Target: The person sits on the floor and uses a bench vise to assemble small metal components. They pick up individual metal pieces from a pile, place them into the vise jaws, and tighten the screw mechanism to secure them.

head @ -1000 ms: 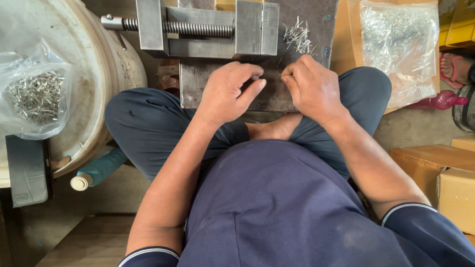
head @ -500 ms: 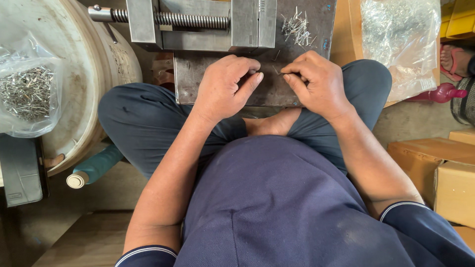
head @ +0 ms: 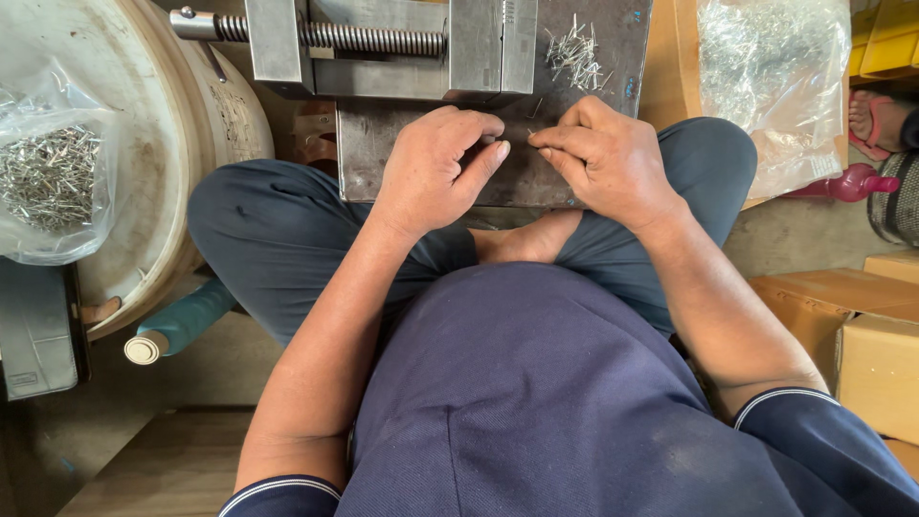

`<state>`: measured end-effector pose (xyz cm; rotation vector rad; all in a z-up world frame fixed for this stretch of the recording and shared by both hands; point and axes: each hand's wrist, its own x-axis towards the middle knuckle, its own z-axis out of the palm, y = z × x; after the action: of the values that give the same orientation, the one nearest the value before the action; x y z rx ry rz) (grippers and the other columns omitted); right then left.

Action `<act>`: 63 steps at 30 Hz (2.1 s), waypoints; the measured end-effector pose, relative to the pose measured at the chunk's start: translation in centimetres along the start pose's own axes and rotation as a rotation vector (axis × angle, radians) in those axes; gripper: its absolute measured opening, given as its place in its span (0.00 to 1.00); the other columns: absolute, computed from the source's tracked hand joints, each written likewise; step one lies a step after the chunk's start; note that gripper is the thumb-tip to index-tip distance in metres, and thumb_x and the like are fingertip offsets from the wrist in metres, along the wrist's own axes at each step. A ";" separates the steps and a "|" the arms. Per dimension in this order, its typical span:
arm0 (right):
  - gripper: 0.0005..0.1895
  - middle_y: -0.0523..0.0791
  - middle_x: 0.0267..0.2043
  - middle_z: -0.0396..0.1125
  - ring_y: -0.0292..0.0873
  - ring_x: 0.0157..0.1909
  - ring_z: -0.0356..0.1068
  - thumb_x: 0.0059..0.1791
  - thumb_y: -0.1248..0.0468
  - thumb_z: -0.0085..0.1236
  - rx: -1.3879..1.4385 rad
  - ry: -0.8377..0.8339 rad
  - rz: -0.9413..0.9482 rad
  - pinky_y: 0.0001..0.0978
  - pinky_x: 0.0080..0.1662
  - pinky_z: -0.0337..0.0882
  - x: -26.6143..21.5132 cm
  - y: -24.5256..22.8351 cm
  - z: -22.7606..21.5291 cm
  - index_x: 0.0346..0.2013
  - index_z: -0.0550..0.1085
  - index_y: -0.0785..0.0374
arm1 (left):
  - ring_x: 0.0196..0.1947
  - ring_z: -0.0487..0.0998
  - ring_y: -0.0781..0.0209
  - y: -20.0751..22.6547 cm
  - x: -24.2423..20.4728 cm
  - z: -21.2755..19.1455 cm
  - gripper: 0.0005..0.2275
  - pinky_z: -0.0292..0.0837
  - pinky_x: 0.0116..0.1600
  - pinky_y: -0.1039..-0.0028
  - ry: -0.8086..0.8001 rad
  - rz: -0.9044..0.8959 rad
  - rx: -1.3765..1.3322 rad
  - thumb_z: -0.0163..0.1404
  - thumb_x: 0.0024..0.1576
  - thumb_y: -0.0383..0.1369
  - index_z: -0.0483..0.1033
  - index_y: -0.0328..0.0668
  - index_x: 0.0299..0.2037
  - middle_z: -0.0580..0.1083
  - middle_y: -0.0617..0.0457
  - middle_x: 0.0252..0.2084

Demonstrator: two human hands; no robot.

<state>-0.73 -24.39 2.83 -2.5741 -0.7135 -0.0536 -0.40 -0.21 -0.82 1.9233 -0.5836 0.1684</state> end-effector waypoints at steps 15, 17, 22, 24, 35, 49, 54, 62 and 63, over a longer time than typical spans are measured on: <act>0.06 0.39 0.34 0.69 0.28 0.28 0.62 0.56 0.66 0.55 1.373 -0.035 0.698 0.19 0.29 0.62 -0.8 -0.4 3.5 0.45 0.73 0.66 | 0.34 0.74 0.41 0.5 0.7 -0.4 0.07 0.68 0.40 0.55 -0.096 0.129 0.106 0.57 0.57 0.31 0.74 0.39 0.31 0.74 0.46 0.30; 0.05 0.39 0.32 0.67 0.28 0.28 0.61 0.56 0.66 0.57 1.099 -0.007 0.612 0.20 0.30 0.62 -0.5 -1.1 3.3 0.44 0.74 0.65 | 0.33 0.73 0.42 0.5 0.7 -0.5 0.09 0.67 0.39 0.55 -0.101 0.116 0.091 0.56 0.58 0.32 0.72 0.39 0.29 0.73 0.46 0.29; 0.05 0.45 0.40 0.70 0.37 0.37 0.70 0.54 0.68 0.61 0.519 0.169 0.073 0.26 0.40 0.70 0.8 -2.7 1.2 0.41 0.75 0.66 | 0.34 0.75 0.45 0.3 0.5 -0.7 0.07 0.69 0.40 0.57 -0.080 0.061 0.008 0.55 0.60 0.34 0.76 0.41 0.34 0.75 0.49 0.30; 0.04 0.46 0.39 0.71 0.40 0.38 0.71 0.52 0.69 0.63 0.408 0.214 0.040 0.29 0.41 0.70 1.9 -3.2 0.3 0.39 0.75 0.66 | 0.35 0.76 0.46 0.4 0.4 -0.7 0.08 0.70 0.40 0.59 -0.045 0.046 -0.034 0.54 0.61 0.36 0.79 0.41 0.42 0.76 0.49 0.32; 0.03 0.47 0.40 0.70 0.39 0.34 0.71 0.56 0.70 0.61 0.231 0.233 0.021 0.29 0.36 0.70 8.7 -3.5 -2.5 0.44 0.76 0.66 | 0.33 0.78 0.48 0.2 0.2 -1.0 0.11 0.72 0.39 0.63 -0.012 -0.095 -0.095 0.57 0.59 0.37 0.79 0.37 0.44 0.75 0.45 0.31; 0.05 0.46 0.40 0.67 0.36 0.35 0.65 0.57 0.71 0.63 0.336 0.299 0.184 0.29 0.38 0.67 2.9 -0.5 0.1 0.47 0.77 0.67 | 0.37 0.77 0.47 -0.8 -0.3 -0.5 0.08 0.72 0.42 0.63 0.031 -0.007 -0.103 0.56 0.62 0.33 0.78 0.38 0.45 0.76 0.46 0.35; 0.05 0.46 0.36 0.69 0.43 0.29 0.67 0.52 0.70 0.64 0.076 0.153 0.223 0.35 0.35 0.67 0.2 -0.7 1.2 0.42 0.80 0.64 | 0.36 0.78 0.50 -0.7 -0.2 -0.5 0.07 0.72 0.41 0.66 0.018 -0.029 -0.154 0.57 0.62 0.32 0.77 0.38 0.46 0.76 0.48 0.34; 0.05 0.46 0.38 0.69 0.48 0.37 0.72 0.53 0.66 0.65 -0.031 0.171 0.104 0.38 0.38 0.70 0.9 -1.7 1.8 0.43 0.80 0.61 | 0.36 0.78 0.52 -0.5 -0.2 -0.3 0.08 0.73 0.42 0.67 0.022 -0.030 -0.129 0.57 0.62 0.32 0.77 0.38 0.47 0.77 0.49 0.35; 0.04 0.46 0.38 0.69 0.48 0.37 0.72 0.53 0.65 0.65 -0.033 0.179 0.117 0.38 0.38 0.70 1.0 -1.7 1.8 0.42 0.80 0.61 | 0.37 0.78 0.52 -0.5 -0.2 -0.3 0.08 0.73 0.43 0.67 0.024 -0.016 -0.125 0.57 0.62 0.32 0.77 0.38 0.47 0.77 0.49 0.35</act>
<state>-0.85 -21.81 2.11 -2.5966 -0.4986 -0.2560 -0.30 0.31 -1.19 1.8020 -0.5497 0.1413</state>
